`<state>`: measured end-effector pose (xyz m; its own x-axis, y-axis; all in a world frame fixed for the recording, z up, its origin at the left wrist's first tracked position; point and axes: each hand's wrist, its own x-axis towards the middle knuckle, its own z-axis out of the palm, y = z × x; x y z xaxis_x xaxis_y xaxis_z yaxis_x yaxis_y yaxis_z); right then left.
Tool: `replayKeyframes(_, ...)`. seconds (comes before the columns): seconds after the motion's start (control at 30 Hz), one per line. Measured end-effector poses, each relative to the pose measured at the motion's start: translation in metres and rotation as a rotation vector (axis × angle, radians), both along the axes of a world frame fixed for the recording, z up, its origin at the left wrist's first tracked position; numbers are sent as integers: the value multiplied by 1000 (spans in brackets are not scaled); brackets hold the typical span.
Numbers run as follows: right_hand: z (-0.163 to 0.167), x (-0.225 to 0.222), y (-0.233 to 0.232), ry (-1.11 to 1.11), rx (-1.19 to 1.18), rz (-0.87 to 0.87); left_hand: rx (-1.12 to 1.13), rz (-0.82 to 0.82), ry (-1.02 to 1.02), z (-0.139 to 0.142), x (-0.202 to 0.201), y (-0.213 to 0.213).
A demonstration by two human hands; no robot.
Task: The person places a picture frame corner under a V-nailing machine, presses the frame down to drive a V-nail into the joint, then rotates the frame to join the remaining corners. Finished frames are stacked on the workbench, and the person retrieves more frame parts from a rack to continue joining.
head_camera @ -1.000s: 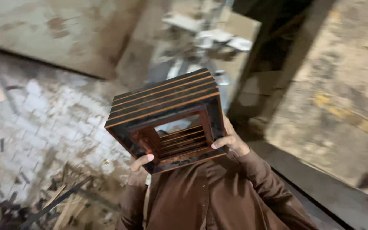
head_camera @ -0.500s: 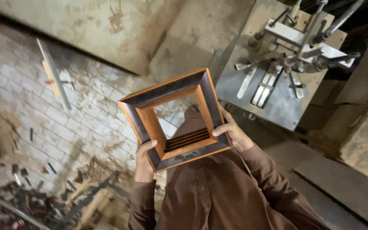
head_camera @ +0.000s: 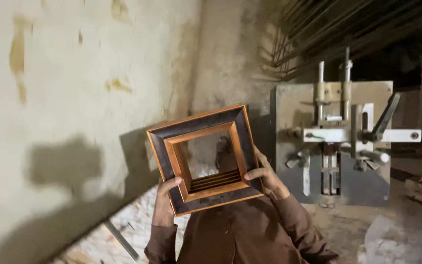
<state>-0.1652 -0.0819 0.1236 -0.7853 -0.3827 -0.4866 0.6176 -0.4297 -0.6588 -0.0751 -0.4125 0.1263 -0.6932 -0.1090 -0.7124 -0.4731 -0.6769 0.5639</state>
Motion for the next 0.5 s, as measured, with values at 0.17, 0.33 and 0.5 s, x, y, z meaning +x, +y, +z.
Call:
replayKeyframes(0.17,43,-74,-31,-10,-49,-177,69,-176,67,38,-131,-33)
replayKeyframes(0.33,61,-158,-45,-23,-21,-348,197,-328,68,49,-273,-37)
replayKeyframes(0.5,43,-288,-56,87,128,-417,236,-443,78,5,-436,-51)
